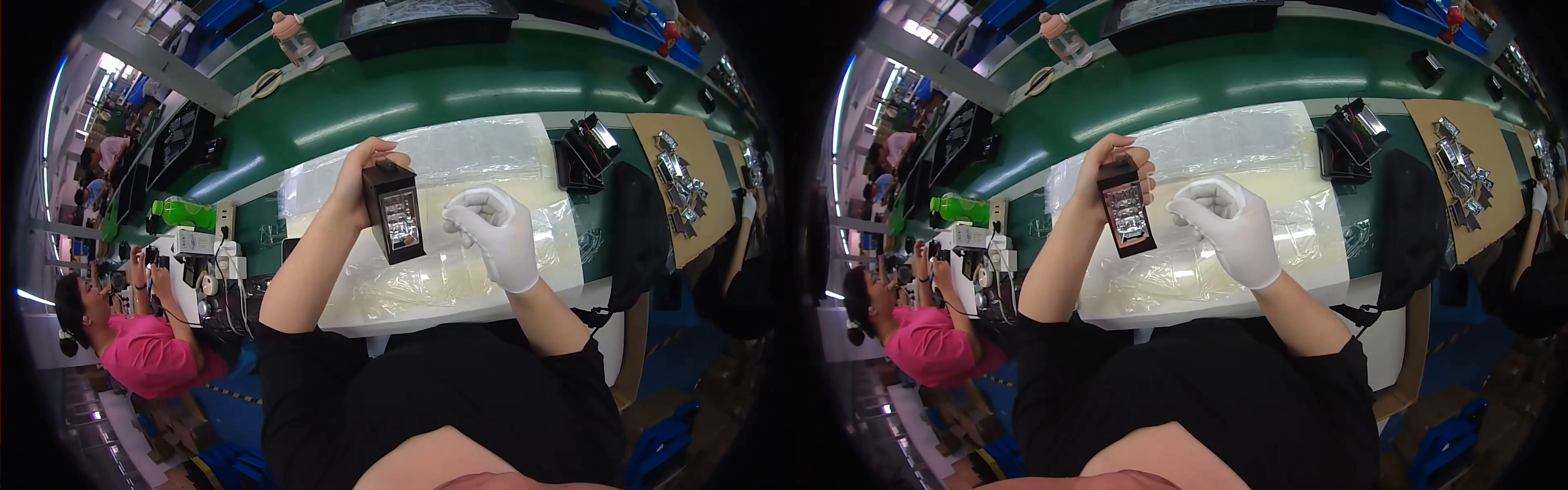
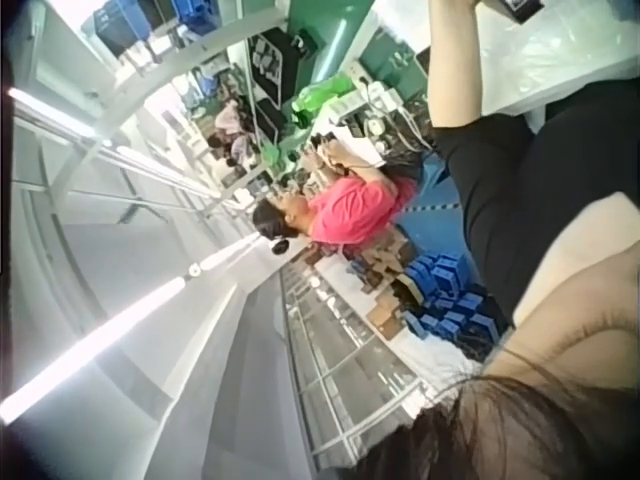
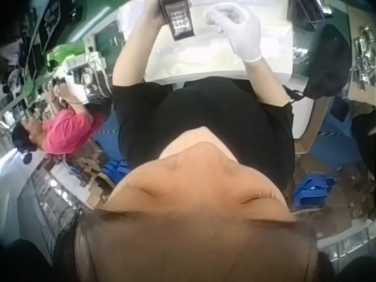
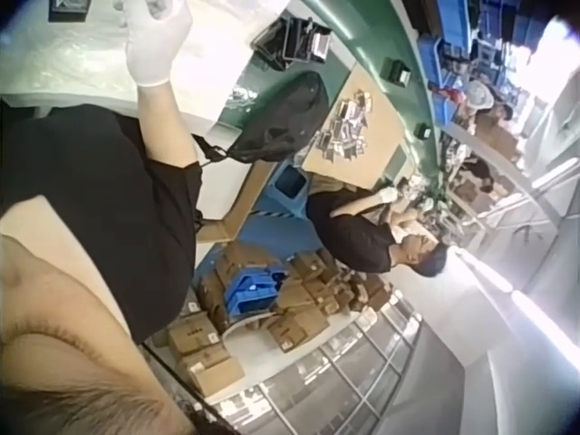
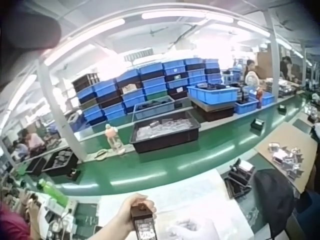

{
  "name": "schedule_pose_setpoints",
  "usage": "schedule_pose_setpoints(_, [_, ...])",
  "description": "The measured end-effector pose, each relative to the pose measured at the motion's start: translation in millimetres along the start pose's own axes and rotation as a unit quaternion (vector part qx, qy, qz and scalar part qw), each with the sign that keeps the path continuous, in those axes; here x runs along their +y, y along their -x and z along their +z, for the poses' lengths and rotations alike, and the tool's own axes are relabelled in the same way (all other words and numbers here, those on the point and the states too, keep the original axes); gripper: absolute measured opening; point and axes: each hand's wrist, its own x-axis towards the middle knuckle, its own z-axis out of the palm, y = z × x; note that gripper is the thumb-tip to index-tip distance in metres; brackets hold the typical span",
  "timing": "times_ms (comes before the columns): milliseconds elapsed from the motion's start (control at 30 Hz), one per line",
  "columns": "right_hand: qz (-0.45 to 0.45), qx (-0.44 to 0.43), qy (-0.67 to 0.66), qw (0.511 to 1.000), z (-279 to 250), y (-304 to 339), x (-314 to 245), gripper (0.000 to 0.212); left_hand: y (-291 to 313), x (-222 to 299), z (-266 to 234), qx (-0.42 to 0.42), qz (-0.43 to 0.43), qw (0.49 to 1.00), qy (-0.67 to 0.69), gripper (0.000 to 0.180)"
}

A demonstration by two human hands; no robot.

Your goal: Cleaning electronic components with a cloth and wrapping them in plastic sheets on an assembly line.

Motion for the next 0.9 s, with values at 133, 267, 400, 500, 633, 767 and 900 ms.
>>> schedule_pose_setpoints(133, [-0.014, 0.017, -0.009, 1.0, -1, 3, -2, 0.007, 1, -8, 16, 0.022, 0.013, 1.0, -0.009, 0.032])
schedule_pose_setpoints(267, [-0.012, 0.004, 0.006, 1.0, -1, 6, -10, 0.006, -2, -6, 15, -0.004, -0.003, 1.0, -0.008, 0.032])
schedule_pose_setpoints(400, [0.002, -0.026, 0.033, 0.999, -5, 2, -10, 0.003, -6, -11, 18, 0.006, 0.007, 1.0, -0.007, 0.032])
schedule_pose_setpoints(500, [0.016, -0.053, 0.057, 0.997, -11, -1, -7, 0.002, -13, -17, 21, 0.024, 0.023, 0.999, -0.006, 0.032])
schedule_pose_setpoints(633, [-0.082, -0.159, 0.299, 0.937, -20, -1, -3, 0.005, -26, -21, 21, 0.023, 0.101, 0.987, -0.119, 0.033])
schedule_pose_setpoints(767, [-0.221, -0.056, 0.489, 0.842, -28, -10, 13, 0.013, -38, 3, 19, 0.15, 0.251, 0.917, -0.272, 0.035])
schedule_pose_setpoints(900, [-0.182, -0.125, 0.539, 0.813, -26, -1, 20, 0.02, -48, 32, -8, 0.224, 0.382, 0.759, -0.478, 0.025])
